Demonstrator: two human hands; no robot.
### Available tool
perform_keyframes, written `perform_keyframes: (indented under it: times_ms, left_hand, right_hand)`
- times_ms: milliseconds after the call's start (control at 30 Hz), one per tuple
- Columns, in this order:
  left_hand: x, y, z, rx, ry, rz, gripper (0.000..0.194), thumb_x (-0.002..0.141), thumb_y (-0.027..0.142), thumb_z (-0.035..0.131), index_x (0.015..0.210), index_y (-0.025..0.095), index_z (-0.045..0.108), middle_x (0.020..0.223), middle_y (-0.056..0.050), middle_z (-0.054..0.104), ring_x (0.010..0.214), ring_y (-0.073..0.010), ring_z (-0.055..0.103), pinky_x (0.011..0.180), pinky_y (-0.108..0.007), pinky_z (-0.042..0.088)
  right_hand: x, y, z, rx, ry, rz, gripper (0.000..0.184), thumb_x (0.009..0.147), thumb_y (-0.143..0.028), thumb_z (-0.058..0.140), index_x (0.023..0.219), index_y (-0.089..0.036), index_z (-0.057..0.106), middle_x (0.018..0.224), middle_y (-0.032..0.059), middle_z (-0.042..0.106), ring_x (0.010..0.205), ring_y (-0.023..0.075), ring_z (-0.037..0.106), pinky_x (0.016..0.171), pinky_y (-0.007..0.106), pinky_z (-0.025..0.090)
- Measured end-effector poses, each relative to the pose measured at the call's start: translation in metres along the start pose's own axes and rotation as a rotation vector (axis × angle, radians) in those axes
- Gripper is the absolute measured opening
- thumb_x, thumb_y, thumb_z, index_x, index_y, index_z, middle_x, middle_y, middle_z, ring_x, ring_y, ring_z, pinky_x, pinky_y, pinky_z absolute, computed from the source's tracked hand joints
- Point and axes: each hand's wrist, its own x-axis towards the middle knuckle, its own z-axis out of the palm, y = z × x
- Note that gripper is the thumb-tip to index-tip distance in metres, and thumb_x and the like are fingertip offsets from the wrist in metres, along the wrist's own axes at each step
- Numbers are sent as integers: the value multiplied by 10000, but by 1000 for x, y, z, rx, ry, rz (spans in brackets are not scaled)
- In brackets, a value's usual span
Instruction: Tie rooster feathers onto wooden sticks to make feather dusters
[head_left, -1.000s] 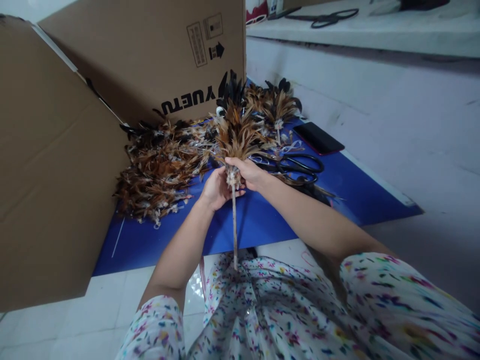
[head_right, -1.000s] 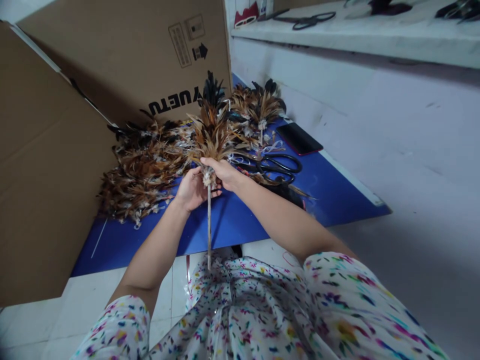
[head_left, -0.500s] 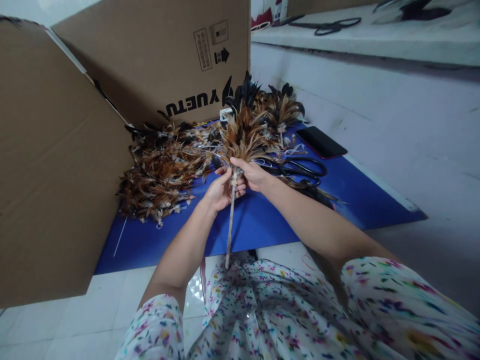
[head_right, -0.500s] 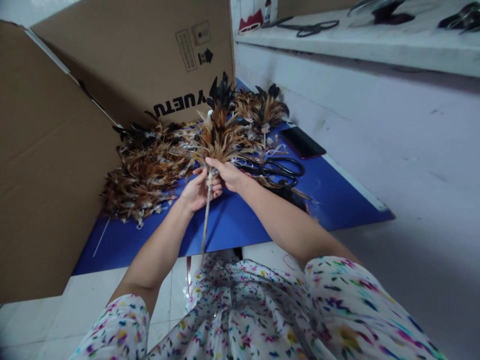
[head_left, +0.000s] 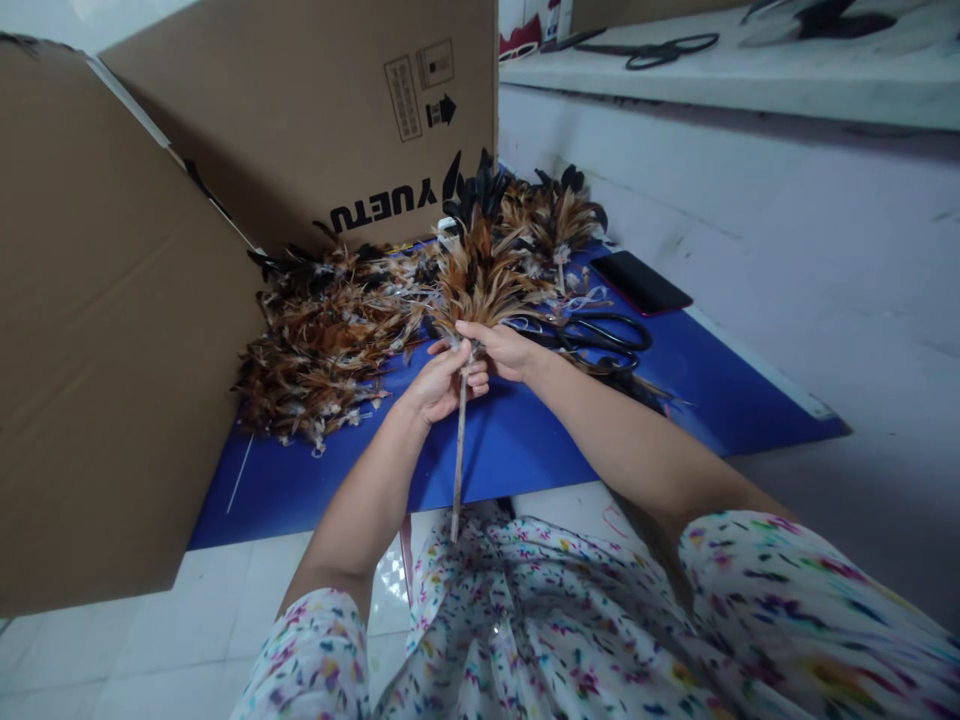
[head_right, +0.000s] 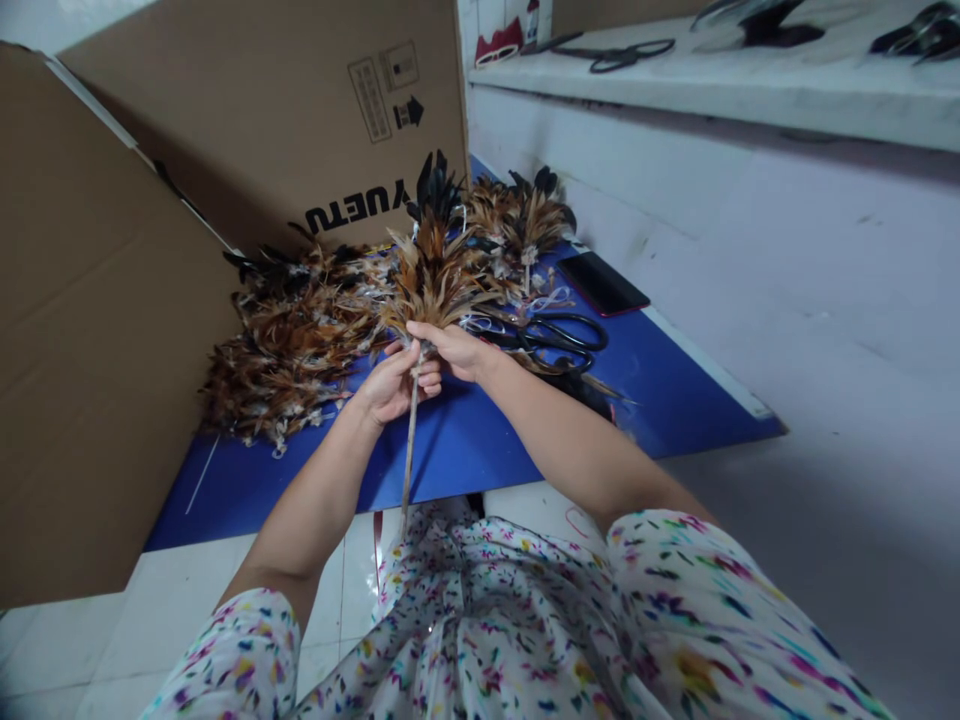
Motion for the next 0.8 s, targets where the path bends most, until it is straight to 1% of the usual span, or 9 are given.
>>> perform_keyframes:
  times_ms: [133,267,433,567,633,733,767,800]
  left_hand:
    - [-1,0,-1,48,12,-1,295,853,350,650,734,164,455,631,44,372,511,-61,408,514,-182,405]
    - [-1,0,0,85,7,15,282,848,301,661,735,163,443,621,52,371,501,-53,405,510,-176,396]
    - [-1,-1,-1,115,5,21,262,858,294,651,748,155,458,611,54,376,489,-45,401,504,-171,392]
    - [0,-2,-3,142,-1,17,258,848,330,664,782,149,492,608,55,394,499,-51,434,508,-176,420]
    - [0,-1,-3,180,33,14,244,862,340,643,803,141,513,633,36,452,524,-63,486,525,-196,466]
    - [0,-1,-1,251,123,19,216,896,321,589,837,118,550,735,-28,571,586,-95,579,528,-224,512]
    - [0,-1,0,259,138,24,209,903,311,577,841,113,553,752,-39,585,581,-97,584,501,-214,501]
    - [-1,-1,1,250,136,28,203,906,303,572,832,115,546,741,-36,578,550,-87,565,459,-192,469]
  right_hand:
    - [-1,-2,2,-5,26,15,360,935,-391,486,926,-109,708,775,93,716,569,133,585,462,222,491]
    - [-3,-3,5,3,63,9,346,943,-342,478,896,-93,713,739,92,707,589,130,590,488,210,501]
    - [-2,-1,4,23,42,18,345,879,-417,587,899,-96,712,648,60,670,535,121,556,463,212,484]
    - [-3,-1,3,2,30,19,385,852,-456,614,929,-89,702,586,39,649,492,117,545,431,216,476]
    - [-3,0,2,-23,51,29,405,839,-478,627,929,-89,699,538,24,630,422,99,496,380,202,436]
    - [-3,0,0,-52,93,42,414,826,-499,638,894,-95,700,423,-22,548,316,73,379,307,186,351]
    - [-3,1,0,-51,94,43,409,829,-499,634,882,-99,701,402,-32,526,306,74,367,305,188,352]
    - [-3,1,0,-40,88,41,398,836,-492,627,871,-103,702,401,-33,523,314,80,383,320,193,379]
